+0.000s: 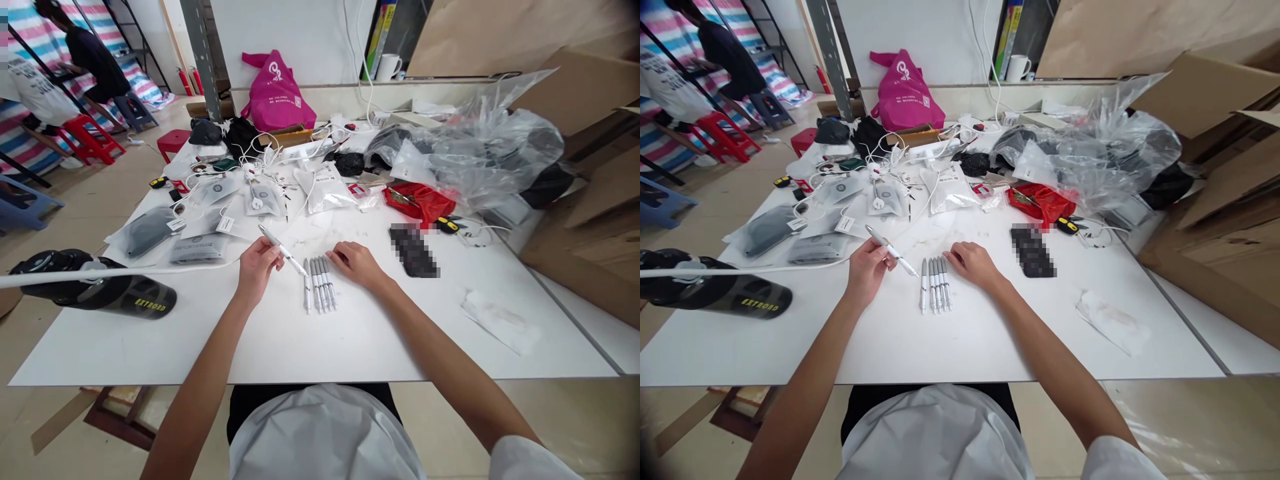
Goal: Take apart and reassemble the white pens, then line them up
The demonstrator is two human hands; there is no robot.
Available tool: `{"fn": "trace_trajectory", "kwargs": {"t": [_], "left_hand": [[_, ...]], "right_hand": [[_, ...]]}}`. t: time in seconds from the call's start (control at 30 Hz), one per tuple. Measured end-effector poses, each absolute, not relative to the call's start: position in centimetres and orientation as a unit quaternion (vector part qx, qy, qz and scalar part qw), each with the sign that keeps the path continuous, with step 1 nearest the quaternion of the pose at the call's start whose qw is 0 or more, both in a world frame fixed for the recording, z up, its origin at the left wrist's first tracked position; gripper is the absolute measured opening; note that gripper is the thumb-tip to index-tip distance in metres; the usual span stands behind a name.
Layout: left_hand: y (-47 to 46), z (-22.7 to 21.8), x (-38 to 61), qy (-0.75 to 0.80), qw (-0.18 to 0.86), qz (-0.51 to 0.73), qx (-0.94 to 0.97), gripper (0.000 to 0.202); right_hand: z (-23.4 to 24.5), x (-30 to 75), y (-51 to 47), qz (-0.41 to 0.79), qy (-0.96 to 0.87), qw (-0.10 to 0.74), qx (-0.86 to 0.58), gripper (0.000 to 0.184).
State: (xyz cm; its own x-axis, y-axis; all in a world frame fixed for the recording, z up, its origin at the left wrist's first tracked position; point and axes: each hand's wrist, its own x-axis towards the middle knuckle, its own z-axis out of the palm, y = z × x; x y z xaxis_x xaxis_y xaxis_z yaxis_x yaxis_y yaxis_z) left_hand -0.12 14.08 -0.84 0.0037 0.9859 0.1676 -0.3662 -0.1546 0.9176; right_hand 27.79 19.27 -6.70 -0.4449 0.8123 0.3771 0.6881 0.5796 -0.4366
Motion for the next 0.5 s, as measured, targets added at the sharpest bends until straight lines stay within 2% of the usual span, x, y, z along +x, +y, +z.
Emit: {"fn": "trace_trajectory", "kwargs": {"t": [0.2,0.3,0.4,0.5], "left_hand": [[14.0,-2.2,2.5,0.365,0.504,0.603,0.499,0.030],[15.1,-3.1,4.6,0.374,0.517,0.581,0.505,0.033],[16.3,-3.1,6.0,0.388,0.526,0.547,0.523,0.039],[15.9,-1.4,6.4,0.402,0.457,0.609,0.509,0.041]], "right_hand": [[-6.3,27.0,18.2,0.194,-0.823,0.391,-0.364,0.037],[-6.3,26.0,17.6,0.185,-0.832,0.389,-0.351,0.038],[-6.4,25.6,17.4,0.148,-0.825,0.374,-0.397,0.033],[-6.4,26.2,17.7,0.130,-0.795,0.383,-0.452,0.034]]}}
